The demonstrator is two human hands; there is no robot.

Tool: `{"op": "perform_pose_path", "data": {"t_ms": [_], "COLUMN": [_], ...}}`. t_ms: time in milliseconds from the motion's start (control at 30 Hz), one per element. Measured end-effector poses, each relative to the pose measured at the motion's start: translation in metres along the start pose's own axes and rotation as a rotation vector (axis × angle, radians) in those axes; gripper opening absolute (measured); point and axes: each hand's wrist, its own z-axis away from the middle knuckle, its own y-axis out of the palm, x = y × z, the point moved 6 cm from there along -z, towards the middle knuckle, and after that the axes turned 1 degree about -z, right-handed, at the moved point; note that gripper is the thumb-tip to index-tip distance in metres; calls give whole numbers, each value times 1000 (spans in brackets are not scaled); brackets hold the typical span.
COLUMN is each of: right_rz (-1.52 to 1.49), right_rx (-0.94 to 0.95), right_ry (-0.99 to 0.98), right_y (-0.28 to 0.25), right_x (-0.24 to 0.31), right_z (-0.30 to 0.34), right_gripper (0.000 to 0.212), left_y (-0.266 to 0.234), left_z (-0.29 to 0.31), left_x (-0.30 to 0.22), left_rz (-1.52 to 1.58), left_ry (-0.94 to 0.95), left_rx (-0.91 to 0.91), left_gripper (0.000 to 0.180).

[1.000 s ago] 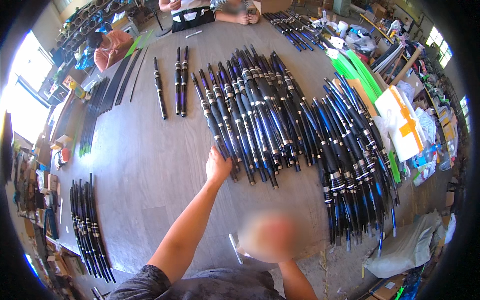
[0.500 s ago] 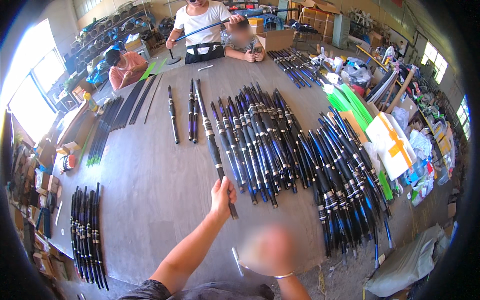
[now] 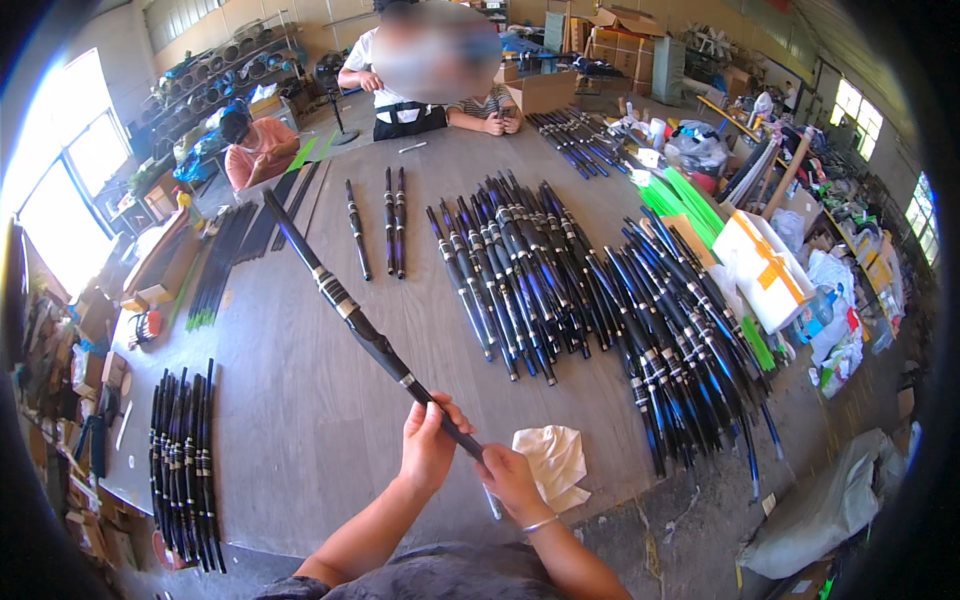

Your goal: The person marks sections of fishing rods with a white marker and wipes the surface with a cloth. They handle individual rods from a large pile on a work table, returning each one to the stack after processing it.

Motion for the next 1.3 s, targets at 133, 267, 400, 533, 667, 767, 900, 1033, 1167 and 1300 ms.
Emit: {"op": "perform_pose_path", "data": {"t_ms": [133, 267, 400, 533, 667, 767, 900, 1033, 1167, 1300], "right_rz": [596, 675, 852, 811, 998, 1283, 1619, 1807, 1783, 1808], "right_rx": [-102, -95, -129, -260, -246, -210, -361, -474, -539, -513], "right_ry": [-110, -95, 10, 240, 205, 6, -258, -177, -140, -95], "right_y": [22, 51, 51, 16, 59, 78, 165, 168, 165, 176], "right_x": [15, -7, -20, -42, -37, -11, 1, -32, -40, -37], "right_z": [34, 69, 133, 233, 250, 250, 192, 178, 182, 184], "right_gripper": [25, 21, 18, 24, 20, 32, 53, 46, 32, 32], "left_y": [-37, -85, -169, -275, -294, -260, -228, -218, -195, -226], "left_z": [1, 10, -21, -67, -67, -57, -36, -29, -20, -32], "left_x": [-12, -42, -107, -183, -180, -157, -135, -117, -132, -134], "left_rz": [182, 300, 244, 253, 384, 342, 238, 241, 356, 249], "left_ry": [-45, -104, 0, -14, -55, -92, -79, -113, -270, -232], "left_rx": [-224, -234, -284, -506, -427, -403, -476, -465, -522, -480], "left_gripper": [26, 31, 36, 41, 42, 43, 43, 43, 43, 48]}}
